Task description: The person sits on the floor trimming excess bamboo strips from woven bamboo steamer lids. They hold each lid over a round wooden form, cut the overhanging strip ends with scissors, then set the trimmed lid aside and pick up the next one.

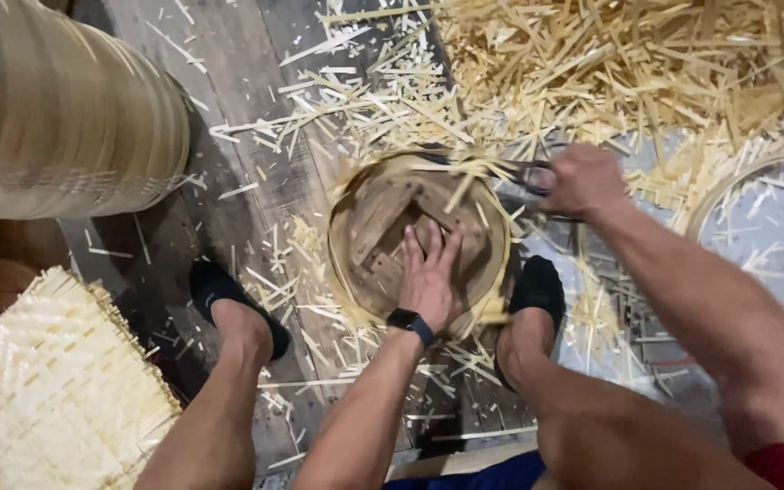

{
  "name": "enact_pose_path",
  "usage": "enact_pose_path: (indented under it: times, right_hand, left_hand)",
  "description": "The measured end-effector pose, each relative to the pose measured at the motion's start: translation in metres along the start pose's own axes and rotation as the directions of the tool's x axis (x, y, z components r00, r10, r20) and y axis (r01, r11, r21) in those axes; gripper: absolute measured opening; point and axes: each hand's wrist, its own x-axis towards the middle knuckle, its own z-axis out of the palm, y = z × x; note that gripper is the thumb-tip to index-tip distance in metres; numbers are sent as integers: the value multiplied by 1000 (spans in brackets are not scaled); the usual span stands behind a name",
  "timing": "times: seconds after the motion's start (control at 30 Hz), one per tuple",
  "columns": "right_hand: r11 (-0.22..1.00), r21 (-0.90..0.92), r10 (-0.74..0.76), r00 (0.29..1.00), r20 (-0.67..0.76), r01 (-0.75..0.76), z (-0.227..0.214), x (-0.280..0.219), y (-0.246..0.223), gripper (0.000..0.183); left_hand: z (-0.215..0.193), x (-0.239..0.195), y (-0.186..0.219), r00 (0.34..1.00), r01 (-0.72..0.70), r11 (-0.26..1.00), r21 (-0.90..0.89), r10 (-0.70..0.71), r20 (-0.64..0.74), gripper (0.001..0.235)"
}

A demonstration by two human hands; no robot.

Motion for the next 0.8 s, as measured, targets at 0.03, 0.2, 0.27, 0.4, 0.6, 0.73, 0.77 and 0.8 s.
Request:
enact_pose_path:
  times: [0.03,0.2,0.27,0.4,0.6,0.73,0.77,0.8]
  right_hand:
    - [1000,1,-5,1000,0,5,11,-4,15,55]
    - [990,-134,49,999,-9,-50,6,-20,23,56]
    - [982,-190,1,1000,-26,-6,-4,-2,-1,63]
    - [989,-135,-67,993,-101,53,-17,5,-21,55]
    - [993,-91,-96,965,-242,76,32,-11,51,39]
    - [991,-136,34,992,120,-18,-41,-9,-8,77]
    - [990,-139,-11,999,34,15,-45,-4,-20,72]
    - [988,-144,-55,997,-52,47,-50,0,-32,68]
  left_hand:
    - [-4,-3,-5,1000,5,1000,1,-5,-1,99]
    - [-6,-6,-11,986,-160,987,15,159,54,92]
    - [-20,-1,-7,984,-159,987,3,158,80,94]
    - [-18,-5,-19,974,-195,980,48,187,128,95]
    - [-14,21,-1,948,319,929,-187,-314,57,124]
    - [-9,49,41,898,438,896,-70,-431,89,110]
    - [-16,44,45,903,425,905,-24,-423,78,107]
    - [-23,40,50,908,413,911,23,-413,68,104]
